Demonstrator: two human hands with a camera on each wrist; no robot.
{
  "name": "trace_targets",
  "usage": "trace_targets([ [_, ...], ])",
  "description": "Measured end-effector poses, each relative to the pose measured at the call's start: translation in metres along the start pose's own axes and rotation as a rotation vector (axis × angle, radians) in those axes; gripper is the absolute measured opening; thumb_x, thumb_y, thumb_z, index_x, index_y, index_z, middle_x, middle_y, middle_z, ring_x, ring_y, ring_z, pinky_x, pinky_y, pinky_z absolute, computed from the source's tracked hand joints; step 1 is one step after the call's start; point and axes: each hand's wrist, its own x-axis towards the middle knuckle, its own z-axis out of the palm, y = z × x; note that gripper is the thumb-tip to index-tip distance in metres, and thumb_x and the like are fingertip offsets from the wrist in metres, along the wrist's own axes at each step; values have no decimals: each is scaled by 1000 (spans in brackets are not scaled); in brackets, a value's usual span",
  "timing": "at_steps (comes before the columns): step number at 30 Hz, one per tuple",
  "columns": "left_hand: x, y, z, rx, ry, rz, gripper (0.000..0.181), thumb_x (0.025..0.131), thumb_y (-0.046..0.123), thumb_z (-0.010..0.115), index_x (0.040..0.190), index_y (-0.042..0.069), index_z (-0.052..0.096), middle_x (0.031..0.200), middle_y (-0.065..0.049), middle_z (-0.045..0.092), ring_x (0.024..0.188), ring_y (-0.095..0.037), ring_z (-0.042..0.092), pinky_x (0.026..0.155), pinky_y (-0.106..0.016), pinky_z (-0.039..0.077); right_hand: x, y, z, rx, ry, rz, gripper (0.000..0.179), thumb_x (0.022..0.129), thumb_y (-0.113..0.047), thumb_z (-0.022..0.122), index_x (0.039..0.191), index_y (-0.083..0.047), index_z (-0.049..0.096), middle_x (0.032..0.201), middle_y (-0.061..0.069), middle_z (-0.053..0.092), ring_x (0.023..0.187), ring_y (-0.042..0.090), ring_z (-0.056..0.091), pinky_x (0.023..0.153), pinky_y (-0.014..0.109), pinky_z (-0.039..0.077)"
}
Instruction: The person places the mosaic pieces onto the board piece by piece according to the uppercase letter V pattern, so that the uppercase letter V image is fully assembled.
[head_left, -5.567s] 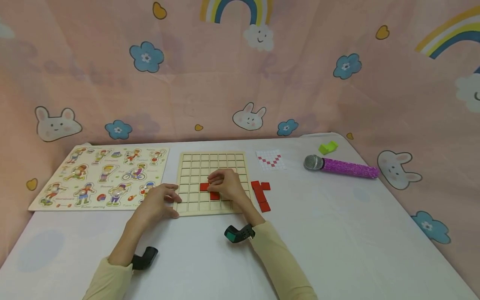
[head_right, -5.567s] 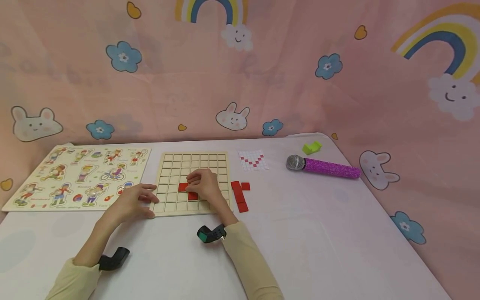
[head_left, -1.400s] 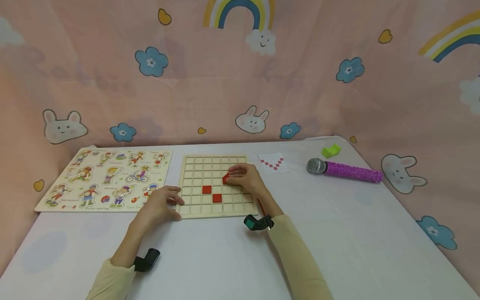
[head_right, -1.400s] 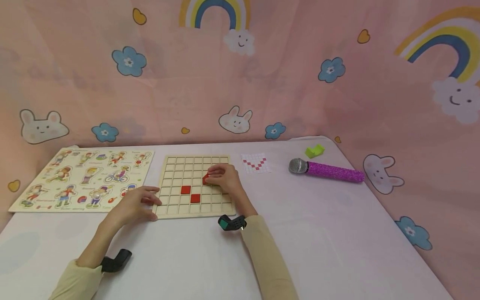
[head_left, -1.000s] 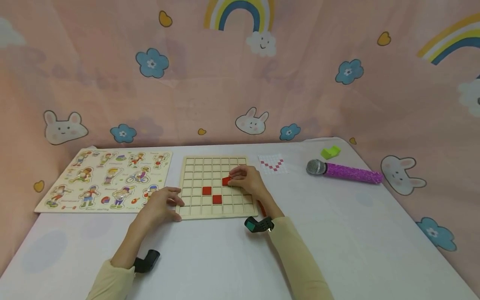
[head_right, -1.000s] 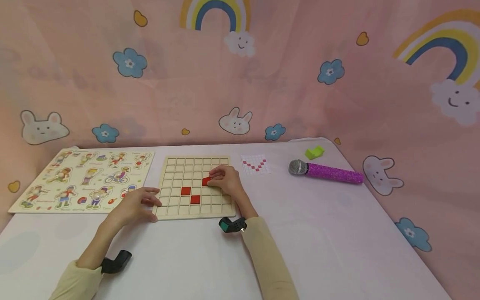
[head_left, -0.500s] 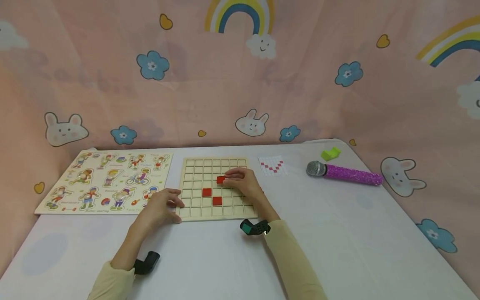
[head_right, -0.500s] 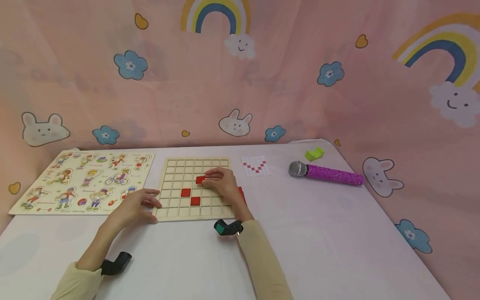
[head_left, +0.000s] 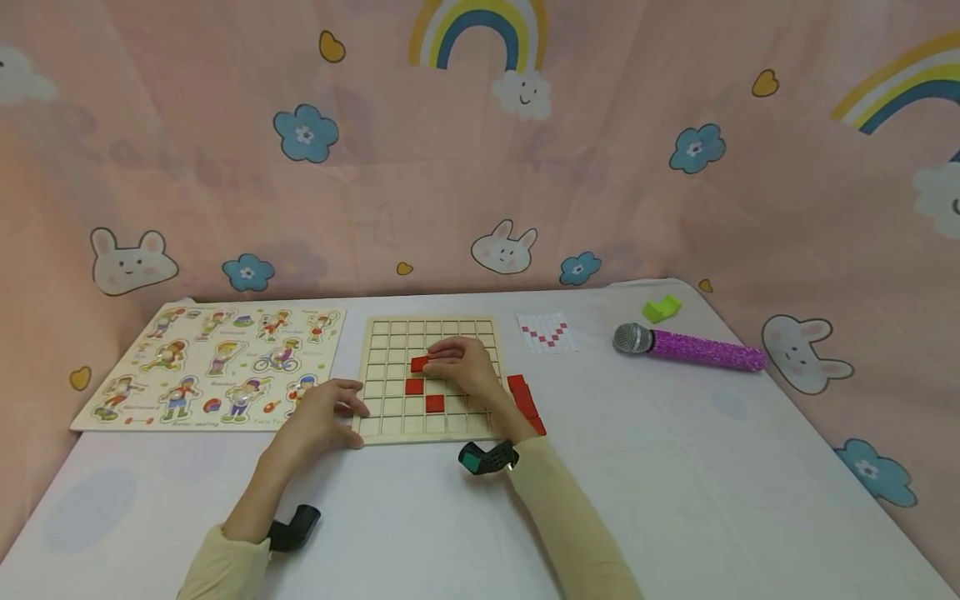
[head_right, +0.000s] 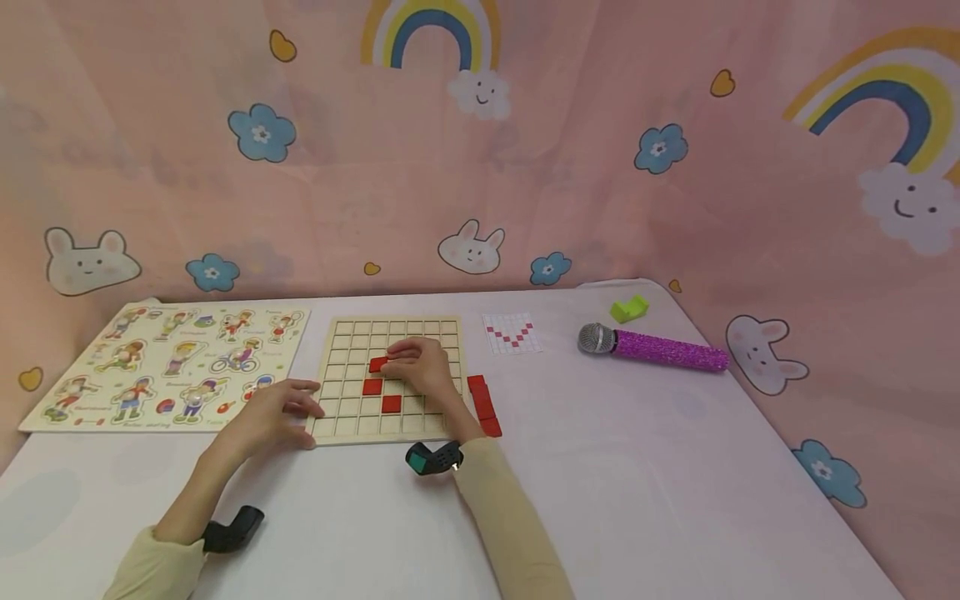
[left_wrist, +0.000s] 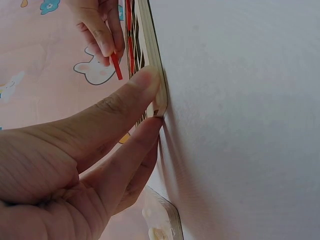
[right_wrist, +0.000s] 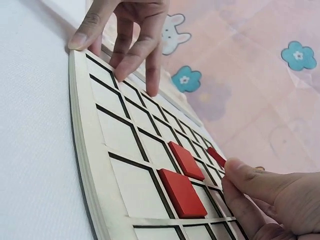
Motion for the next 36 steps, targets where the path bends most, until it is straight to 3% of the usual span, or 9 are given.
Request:
trace_targets([
  [13, 2, -1, 0, 20, -5, -10, 27, 64, -5, 83, 88, 1, 73, 133, -22, 53, 102, -33, 61, 88, -44, 50, 5, -10, 24, -183, 7, -89, 25, 78, -1, 76, 101, 5, 68, 97, 16, 70, 86, 25, 69, 75, 25, 55],
  [20, 2, -3, 1, 14, 1, 5, 27, 62, -6, 84, 87, 1, 73, 131, -22, 54, 100, -33, 62, 86, -43, 50, 7, -13, 31, -241, 23, -64, 23, 78, -2, 77, 99, 3, 70, 95, 14, 71, 85, 23, 70, 75, 25, 55],
  [36, 2, -2, 0, 16, -6, -12, 28, 63, -5, 84, 88, 0, 73, 132, -21, 53, 103, -33, 61, 88, -43, 49, 9, -16, 30, -205, -18, -54, 21, 79, -1, 75, 98, 5, 68, 92, 16, 70, 82, 23, 69, 74, 24, 55],
])
